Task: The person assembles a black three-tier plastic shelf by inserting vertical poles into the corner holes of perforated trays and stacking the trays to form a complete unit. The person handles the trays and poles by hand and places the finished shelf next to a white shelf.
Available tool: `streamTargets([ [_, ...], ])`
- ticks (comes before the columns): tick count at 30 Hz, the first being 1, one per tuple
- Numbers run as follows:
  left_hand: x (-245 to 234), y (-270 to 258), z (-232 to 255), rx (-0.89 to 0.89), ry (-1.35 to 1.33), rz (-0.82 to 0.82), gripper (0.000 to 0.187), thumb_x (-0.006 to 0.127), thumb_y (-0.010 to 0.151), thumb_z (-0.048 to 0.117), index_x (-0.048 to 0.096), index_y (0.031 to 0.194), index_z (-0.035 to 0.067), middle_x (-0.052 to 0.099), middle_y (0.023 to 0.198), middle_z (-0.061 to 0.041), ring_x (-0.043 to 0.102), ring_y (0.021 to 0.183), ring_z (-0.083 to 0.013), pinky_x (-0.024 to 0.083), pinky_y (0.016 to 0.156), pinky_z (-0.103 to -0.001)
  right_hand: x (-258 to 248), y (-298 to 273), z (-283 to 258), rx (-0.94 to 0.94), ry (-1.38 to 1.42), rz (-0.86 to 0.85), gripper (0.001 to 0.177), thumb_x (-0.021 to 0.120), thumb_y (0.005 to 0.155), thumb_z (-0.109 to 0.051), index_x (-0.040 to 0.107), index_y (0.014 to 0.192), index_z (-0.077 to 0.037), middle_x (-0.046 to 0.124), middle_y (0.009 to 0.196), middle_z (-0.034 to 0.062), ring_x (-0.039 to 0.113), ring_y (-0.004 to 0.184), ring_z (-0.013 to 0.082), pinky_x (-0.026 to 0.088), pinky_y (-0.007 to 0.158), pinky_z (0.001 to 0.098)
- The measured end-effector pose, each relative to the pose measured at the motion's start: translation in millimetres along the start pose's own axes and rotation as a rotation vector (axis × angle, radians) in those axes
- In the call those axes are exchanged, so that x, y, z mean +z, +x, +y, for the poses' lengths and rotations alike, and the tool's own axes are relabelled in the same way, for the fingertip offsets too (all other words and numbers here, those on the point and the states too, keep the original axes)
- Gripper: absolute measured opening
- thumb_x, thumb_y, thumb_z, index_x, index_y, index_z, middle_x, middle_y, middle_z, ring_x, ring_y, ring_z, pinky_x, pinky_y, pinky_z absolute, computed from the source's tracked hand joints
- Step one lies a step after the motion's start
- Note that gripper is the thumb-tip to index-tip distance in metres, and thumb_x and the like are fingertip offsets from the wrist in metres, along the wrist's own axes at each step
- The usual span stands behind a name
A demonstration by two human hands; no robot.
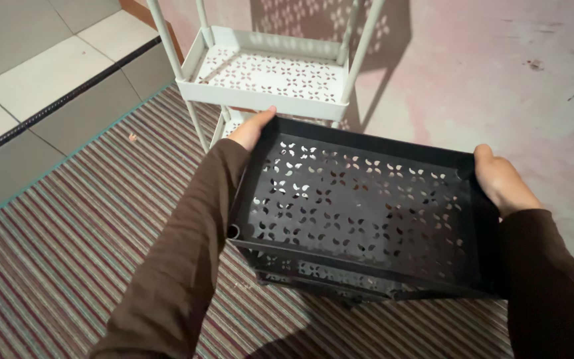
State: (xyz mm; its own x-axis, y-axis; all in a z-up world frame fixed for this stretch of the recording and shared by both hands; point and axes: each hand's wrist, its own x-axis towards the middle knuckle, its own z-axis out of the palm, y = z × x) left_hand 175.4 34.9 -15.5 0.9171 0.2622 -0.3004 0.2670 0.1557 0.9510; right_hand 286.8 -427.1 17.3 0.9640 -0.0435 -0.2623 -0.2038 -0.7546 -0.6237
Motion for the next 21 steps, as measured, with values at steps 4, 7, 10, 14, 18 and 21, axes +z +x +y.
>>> streamTargets([
  [4, -3, -18, 2, -0.001, -0.208, -0.023, 0.079, 0.068, 0.084, 0.056, 0.061, 0.141, 0.002, 0.067, 0.133, -0.015, 0.062, 0.108, -0.0243, 0.049, 0.092, -0.033, 2, -1, -3, -0.044, 0.011, -0.018, 0.069, 0.032, 0.103, -0.044, 0.062, 0.102, 0.018, 0.068, 0.101, 0.0336, 0.061, 0.101, 0.0409, 0.044, 0.096, 0.0474],
  [7, 3, -22, 1, 0.037, -0.195, -0.028, 0.077, 0.067, 0.084, 0.057, 0.06, 0.14, 0.003, 0.07, 0.131, -0.011, 0.065, 0.109, -0.0205, 0.049, 0.093, -0.031, 1, 0, 3, -0.04, -0.014, 0.008, 0.07, 0.032, 0.104, -0.045, 0.062, 0.102, 0.018, 0.067, 0.101, 0.0356, 0.062, 0.101, 0.0419, 0.044, 0.096, 0.0472],
  [10, 0, -17, 3, 0.03, -0.094, -0.03, 0.075, 0.065, 0.087, 0.057, 0.061, 0.139, 0.004, 0.07, 0.132, -0.009, 0.066, 0.111, -0.018, 0.048, 0.096, -0.028, -1, 0, 7, -0.059, -0.055, 0.034, 0.071, 0.031, 0.104, -0.045, 0.062, 0.104, 0.019, 0.067, 0.103, 0.038, 0.062, 0.104, 0.0426, 0.043, 0.098, 0.0464],
  [14, -9, -9, -6, 0.038, -0.075, -0.066, 0.074, 0.064, 0.089, 0.056, 0.06, 0.139, 0.002, 0.07, 0.131, -0.01, 0.067, 0.111, -0.0176, 0.048, 0.097, -0.027, 2, -1, 10, -0.072, -0.012, 0.029, 0.072, 0.032, 0.103, -0.045, 0.062, 0.104, 0.02, 0.067, 0.104, 0.0389, 0.062, 0.106, 0.0428, 0.042, 0.1, 0.0459],
  [18, -9, 3, -18, -0.04, -0.157, -0.083, 0.074, 0.068, 0.089, 0.053, 0.065, 0.135, -0.004, 0.07, 0.121, -0.018, 0.064, 0.097, -0.0243, 0.051, 0.083, -0.032, 3, 4, 13, -0.054, -0.009, 0.045, 0.072, 0.033, 0.103, -0.046, 0.061, 0.104, 0.021, 0.066, 0.105, 0.0397, 0.062, 0.106, 0.0438, 0.042, 0.1, 0.0465],
  [21, -15, 6, -25, -0.054, -0.158, -0.11, 0.071, 0.068, 0.096, 0.056, 0.068, 0.129, -0.007, 0.068, 0.115, -0.018, 0.061, 0.089, -0.0234, 0.052, 0.073, -0.031, 4, 7, 16, -0.093, -0.014, 0.048, 0.072, 0.034, 0.103, -0.045, 0.061, 0.103, 0.021, 0.067, 0.106, 0.0399, 0.061, 0.108, 0.043, 0.042, 0.101, 0.0468],
])
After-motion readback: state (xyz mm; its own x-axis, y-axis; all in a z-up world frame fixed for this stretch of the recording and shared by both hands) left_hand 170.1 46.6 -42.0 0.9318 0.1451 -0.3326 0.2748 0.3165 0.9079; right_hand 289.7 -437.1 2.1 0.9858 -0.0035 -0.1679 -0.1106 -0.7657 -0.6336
